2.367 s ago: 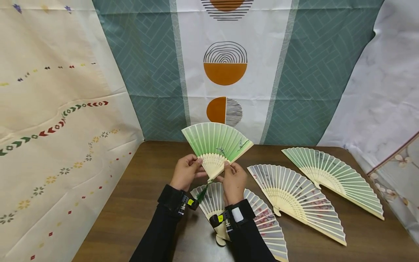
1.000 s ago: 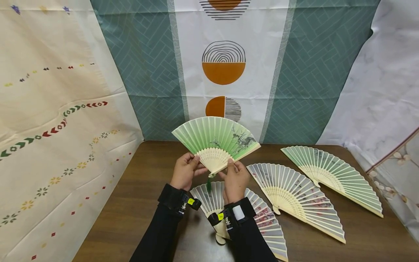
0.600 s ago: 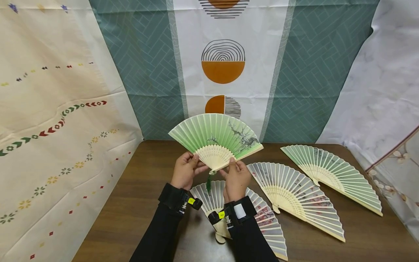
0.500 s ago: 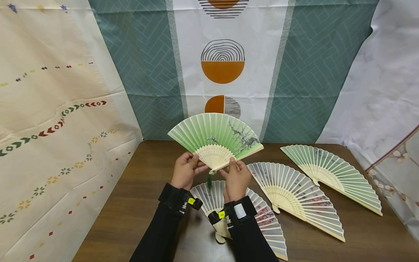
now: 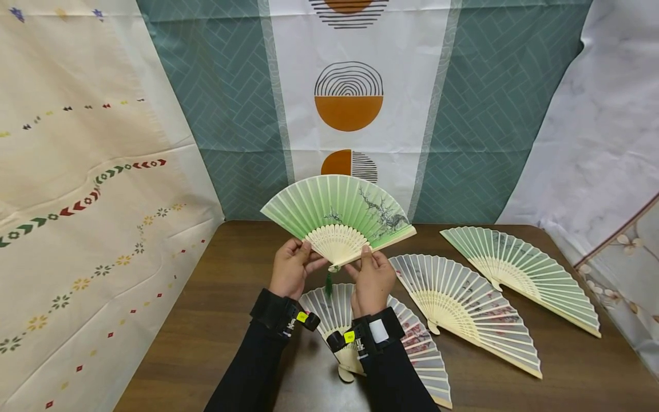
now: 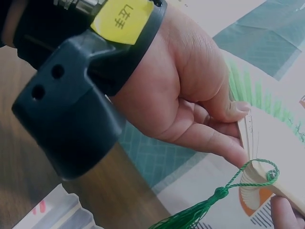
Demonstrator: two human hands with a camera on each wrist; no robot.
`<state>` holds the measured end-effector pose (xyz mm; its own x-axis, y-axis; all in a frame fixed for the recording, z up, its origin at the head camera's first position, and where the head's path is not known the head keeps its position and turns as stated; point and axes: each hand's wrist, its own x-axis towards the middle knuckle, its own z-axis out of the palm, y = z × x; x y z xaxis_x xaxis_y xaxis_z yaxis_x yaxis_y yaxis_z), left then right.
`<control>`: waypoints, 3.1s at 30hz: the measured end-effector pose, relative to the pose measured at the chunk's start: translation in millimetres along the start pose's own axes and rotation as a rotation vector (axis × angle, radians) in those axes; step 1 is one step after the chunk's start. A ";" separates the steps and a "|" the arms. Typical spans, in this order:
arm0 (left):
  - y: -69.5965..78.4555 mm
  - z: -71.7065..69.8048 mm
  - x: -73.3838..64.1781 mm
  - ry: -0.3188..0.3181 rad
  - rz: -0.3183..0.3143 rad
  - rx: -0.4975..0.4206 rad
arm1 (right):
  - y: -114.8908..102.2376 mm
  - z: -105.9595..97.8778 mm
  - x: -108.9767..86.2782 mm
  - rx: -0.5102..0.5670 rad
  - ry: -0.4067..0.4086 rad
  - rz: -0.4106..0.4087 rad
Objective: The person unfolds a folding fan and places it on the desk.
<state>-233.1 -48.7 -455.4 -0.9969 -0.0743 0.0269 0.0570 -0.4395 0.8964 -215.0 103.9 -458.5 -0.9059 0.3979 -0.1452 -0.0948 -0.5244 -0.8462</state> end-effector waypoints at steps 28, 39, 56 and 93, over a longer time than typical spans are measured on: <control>-6.5 6.3 0.4 0.060 0.021 -0.129 | -0.7 -0.5 3.4 0.117 0.019 0.016; -8.9 9.3 0.3 0.085 0.010 -0.172 | -2.8 -0.9 3.0 0.151 0.009 0.025; -12.4 14.6 -1.2 0.130 0.016 -0.220 | -3.2 -2.4 3.5 0.187 -0.011 0.072; -25.2 16.5 -4.6 0.256 0.046 -0.389 | 5.6 2.0 7.3 0.305 -0.076 0.114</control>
<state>-230.9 -22.6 -470.8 -0.9500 -0.2988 -0.0911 0.1660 -0.7300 0.6629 -223.0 102.4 -463.2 -0.9449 0.2721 -0.1820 -0.0994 -0.7681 -0.6325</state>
